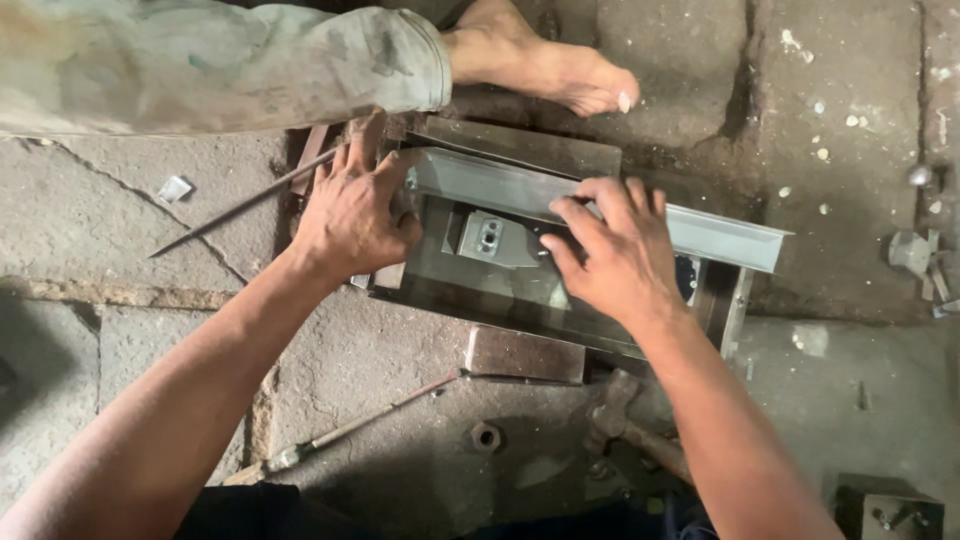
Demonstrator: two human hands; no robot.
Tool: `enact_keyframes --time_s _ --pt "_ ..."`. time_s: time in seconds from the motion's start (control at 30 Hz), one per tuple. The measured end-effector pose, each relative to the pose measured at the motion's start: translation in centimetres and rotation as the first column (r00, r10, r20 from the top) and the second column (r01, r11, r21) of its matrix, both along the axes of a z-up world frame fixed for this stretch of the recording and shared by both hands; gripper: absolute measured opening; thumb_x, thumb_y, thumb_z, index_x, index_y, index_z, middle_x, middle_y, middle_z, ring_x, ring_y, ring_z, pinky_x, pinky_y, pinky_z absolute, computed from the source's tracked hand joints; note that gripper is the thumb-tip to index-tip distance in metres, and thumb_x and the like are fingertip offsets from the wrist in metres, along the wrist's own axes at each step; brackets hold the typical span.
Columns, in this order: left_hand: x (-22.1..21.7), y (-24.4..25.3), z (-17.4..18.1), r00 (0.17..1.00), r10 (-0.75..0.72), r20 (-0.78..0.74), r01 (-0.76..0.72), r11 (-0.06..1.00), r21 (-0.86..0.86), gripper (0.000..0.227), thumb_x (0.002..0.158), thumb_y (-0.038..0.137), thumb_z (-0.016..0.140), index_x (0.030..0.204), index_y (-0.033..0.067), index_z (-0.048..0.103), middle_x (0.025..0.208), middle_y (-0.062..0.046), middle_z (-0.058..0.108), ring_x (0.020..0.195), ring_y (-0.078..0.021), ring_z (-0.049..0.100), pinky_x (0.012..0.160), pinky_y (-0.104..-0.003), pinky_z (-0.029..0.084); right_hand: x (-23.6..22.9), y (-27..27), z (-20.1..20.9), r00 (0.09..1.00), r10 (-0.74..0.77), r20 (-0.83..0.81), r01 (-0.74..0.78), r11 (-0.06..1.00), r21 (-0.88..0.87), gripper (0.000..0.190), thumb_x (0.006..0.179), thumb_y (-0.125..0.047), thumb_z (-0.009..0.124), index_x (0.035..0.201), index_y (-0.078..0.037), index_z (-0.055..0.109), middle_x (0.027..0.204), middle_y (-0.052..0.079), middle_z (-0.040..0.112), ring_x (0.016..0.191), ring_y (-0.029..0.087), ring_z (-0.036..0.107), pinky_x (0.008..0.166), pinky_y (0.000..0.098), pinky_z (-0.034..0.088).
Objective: The person is assembling a metal frame by attaching a long metal bar to a rectangular metal box. They use a hammer and a metal punch to align and secure the parts together.
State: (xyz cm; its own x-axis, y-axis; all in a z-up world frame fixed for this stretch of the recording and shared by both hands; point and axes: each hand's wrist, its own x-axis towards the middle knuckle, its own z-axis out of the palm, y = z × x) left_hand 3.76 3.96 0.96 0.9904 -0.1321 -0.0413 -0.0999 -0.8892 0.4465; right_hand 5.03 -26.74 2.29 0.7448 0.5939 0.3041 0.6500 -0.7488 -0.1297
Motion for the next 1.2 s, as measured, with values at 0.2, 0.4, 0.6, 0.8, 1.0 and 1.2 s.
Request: enact_keyframes --time_s 0.2,0.4,0.6,0.8,1.0,1.2 --pt "0.6 -0.3 -0.4 0.998 -0.014 -0.054 0.016 1.0 0.025 0.086 0.067 0.026 0.074 0.147 0.0098 0.045 0.162 -0.029 0.019 0.147 -0.0527 0.022 0.112 -0.064 0.029 0.5 2.0 -1.6 1.0 0.018 0.008 -0.019 0.999 0.037 0.032 0.083 -0.027 0.083 0.109 -0.01 0.075 0.111 0.007 0.063 0.106 0.029 0.058 0.09 0.0458 0.043" --pt "0.7 -0.6 -0.9 0.999 0.029 -0.023 -0.031 0.994 -0.103 0.084 0.071 0.025 0.079 0.144 0.004 0.045 0.159 -0.029 0.026 0.143 -0.052 0.032 0.114 -0.057 0.033 1.0 2.8 -2.9 0.999 0.031 -0.018 -0.028 0.987 0.161 0.01 0.085 -0.014 0.079 0.092 -0.01 0.073 0.096 0.004 0.065 0.097 0.027 0.061 0.088 0.0444 0.044" --pt "1.1 -1.0 -1.8 0.995 0.1 -0.027 -0.103 0.981 -0.166 0.068 0.076 0.025 0.085 0.132 0.0054 0.05 0.152 -0.029 0.036 0.14 -0.0507 0.038 0.113 -0.056 0.037 0.6 2.7 -3.5 0.999 0.05 -0.014 -0.043 0.95 0.309 0.009 0.088 -0.007 0.077 0.092 -0.007 0.069 0.095 0.006 0.063 0.093 0.029 0.062 0.085 0.0442 0.046" --pt "1.1 -1.3 -1.9 0.986 0.079 0.145 -0.05 0.979 -0.197 0.059 0.076 0.019 0.084 0.125 0.004 0.055 0.153 -0.034 0.032 0.138 -0.0546 0.037 0.111 -0.057 0.036 0.6 2.3 -3.1 0.998 0.053 0.023 -0.057 0.951 0.304 0.009 0.088 -0.007 0.076 0.09 -0.007 0.068 0.093 0.007 0.062 0.092 0.03 0.061 0.086 0.0454 0.047" --pt "1.0 -1.9 -0.8 0.992 0.11 0.061 -0.098 0.98 -0.174 0.055 0.076 0.02 0.081 0.124 0.0078 0.058 0.156 -0.03 0.032 0.142 -0.0517 0.035 0.114 -0.057 0.035 0.2 2.0 -2.3 0.998 0.053 0.043 -0.064 0.95 0.306 0.009 0.088 -0.007 0.076 0.09 -0.007 0.067 0.092 0.007 0.062 0.091 0.03 0.06 0.086 0.0455 0.046" --pt "1.0 -2.2 0.4 0.995 0.087 0.055 -0.079 0.988 -0.135 0.046 0.075 0.022 0.083 0.115 0.0085 0.064 0.158 -0.028 0.028 0.145 -0.0514 0.026 0.113 -0.063 0.029 -0.5 1.7 -2.3 0.996 0.016 0.083 -0.041 0.953 0.302 0.01 0.087 -0.008 0.077 0.09 -0.007 0.068 0.093 0.006 0.062 0.092 0.028 0.061 0.085 0.0448 0.046"
